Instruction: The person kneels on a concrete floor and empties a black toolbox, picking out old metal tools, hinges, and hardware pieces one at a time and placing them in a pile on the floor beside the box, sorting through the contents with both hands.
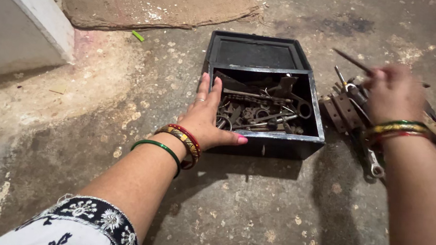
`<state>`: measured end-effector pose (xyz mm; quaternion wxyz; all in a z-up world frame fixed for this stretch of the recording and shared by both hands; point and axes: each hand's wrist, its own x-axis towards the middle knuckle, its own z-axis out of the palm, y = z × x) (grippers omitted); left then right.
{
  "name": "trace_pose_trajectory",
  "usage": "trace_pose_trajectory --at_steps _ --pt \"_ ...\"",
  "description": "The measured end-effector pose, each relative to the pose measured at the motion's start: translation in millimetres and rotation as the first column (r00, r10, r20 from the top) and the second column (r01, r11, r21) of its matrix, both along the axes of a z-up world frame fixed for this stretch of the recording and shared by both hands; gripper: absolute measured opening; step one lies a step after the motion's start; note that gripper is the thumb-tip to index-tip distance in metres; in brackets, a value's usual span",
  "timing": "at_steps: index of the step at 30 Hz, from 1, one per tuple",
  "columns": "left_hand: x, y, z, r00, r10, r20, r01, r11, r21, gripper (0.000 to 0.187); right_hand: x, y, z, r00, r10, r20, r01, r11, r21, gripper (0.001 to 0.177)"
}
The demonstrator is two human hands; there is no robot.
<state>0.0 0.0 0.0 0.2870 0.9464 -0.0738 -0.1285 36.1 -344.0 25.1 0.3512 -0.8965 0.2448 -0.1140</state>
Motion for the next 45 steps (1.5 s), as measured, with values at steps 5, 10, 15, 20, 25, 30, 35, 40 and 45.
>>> trace_pose_trajectory --at_steps 5,10,15,20,25,30,35,40,45 --pt "-3 -1 4 1.0 0.016 -0.025 -0.016 1.0 0.024 0.151 -5 -80 -76 0.951 -0.002 0.31 0.19 0.795 -0.577 0.018" --pt "-3 -1 4 1.0 0.003 0.0 -0.003 1.0 0.014 0.151 -13 -71 -107 0.96 0.015 0.281 0.148 0.823 -0.548 0.01" --pt "-3 0 4 1.0 0.007 -0.012 -0.007 1.0 0.023 0.15 -17 -55 -94 0.974 -0.003 0.227 0.115 0.869 -0.481 0.011" --pt "-2 -1 5 1.0 -0.003 0.007 0.003 1.0 0.02 0.151 -14 -53 -89 0.949 0.035 0.313 0.166 0.789 -0.592 0.018" --pt "0 0 -1 1.0 -0.005 0.009 0.005 1.0 0.003 0.152 -14 -51 -80 0.979 0.003 0.205 0.112 0.83 -0.547 0.018" --pt "8 7 -19 0.997 -0.046 0.065 0.049 0.998 -0.041 0.146 -11 -26 -35 0.96 0.075 0.269 0.042 0.914 -0.404 0.013" --pt "14 6 -30 0.989 0.048 0.143 -0.025 0.987 -0.158 0.101 0 39 12 0.816 0.318 0.482 -0.267 0.948 -0.174 0.012" --pt "4 -8 -20 0.986 0.137 0.097 -0.152 0.975 0.163 0.085 -16 100 11 0.796 0.543 0.266 -0.498 0.839 -0.221 0.015" --pt "-1 -10 -9 0.985 0.107 0.134 -0.134 0.97 0.204 0.08 -20 113 5 0.708 0.699 -0.101 -0.699 0.673 -0.242 0.022"
